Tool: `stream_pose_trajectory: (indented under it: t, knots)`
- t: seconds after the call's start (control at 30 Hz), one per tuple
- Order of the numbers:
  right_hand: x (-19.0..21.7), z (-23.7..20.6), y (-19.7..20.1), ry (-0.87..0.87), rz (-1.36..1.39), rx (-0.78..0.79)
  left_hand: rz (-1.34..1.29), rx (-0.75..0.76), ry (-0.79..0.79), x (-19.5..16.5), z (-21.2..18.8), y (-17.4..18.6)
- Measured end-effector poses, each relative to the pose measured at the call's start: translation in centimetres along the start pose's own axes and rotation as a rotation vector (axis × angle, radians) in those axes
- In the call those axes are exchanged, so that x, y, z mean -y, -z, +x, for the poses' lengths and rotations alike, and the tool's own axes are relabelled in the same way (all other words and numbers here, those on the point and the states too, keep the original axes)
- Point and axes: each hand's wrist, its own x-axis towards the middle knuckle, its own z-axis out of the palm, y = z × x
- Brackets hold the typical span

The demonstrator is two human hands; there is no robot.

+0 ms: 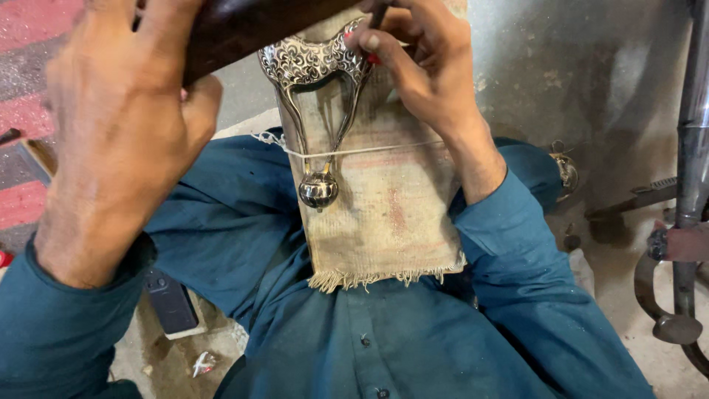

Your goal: The person uses a hammer and a small metal punch to engrave a decorative pattern onto a curved silver-colored metal object. The object is held steady on a cloth-covered wooden block while the person repeatedly strikes the punch to create fine details.

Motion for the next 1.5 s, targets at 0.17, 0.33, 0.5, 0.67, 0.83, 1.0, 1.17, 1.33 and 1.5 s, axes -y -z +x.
stream_pose_trajectory:
  t: [0.17, 0.33, 0.5, 0.67, 0.83, 1.0, 1.17, 1.33, 1.5]
  knots:
    - [-0.5, 0.5, 0.3, 0.046, -0.156, 0.055, -0.167, -0.015, 0.034, -0.1, -0.3, -0.9]
    - [-0.7, 0.9, 0.3, -0.024, -0.185, 0.053, -0.126, -0.023, 0.070, 0.5, -1.1, -1.6]
    - [-0.6, 1.2, 0.5, 0.084, -0.190, 0.082, -0.019, -0.047, 0.057, 1.4, -1.4, -2.0]
    - [-0.3, 1.3, 0.5, 0.149, -0.280, 0.082, -0.224, -0.057, 0.083, 1.3, -0.9, -2.4]
    - [-0.6, 1.3, 0.6, 0.101, -0.398, 0.060, 0.027, -0.045, -0.009, 1.5, -0.6, -2.2]
    - [-0.9, 1.1, 0.7, 0.084, -0.275, 0.077, 0.145, -0.010, -0.008, 1.9, -0.9, -2.8]
    - [-0.9, 1.0, 0.8, -0.002, -0.372, 0.060, 0.195, -0.040, -0.024, 2.2, -1.1, -2.9]
    - [-0.8, 1.0, 0.4, -0.013, -0.211, 0.042, -0.021, -0.032, 0.054, 2.1, -0.6, -2.7]
    - [-0.8, 1.1, 0.3, -0.076, -0.063, 0.056, 0.125, -0.013, 0.026, 1.8, -0.1, -2.3]
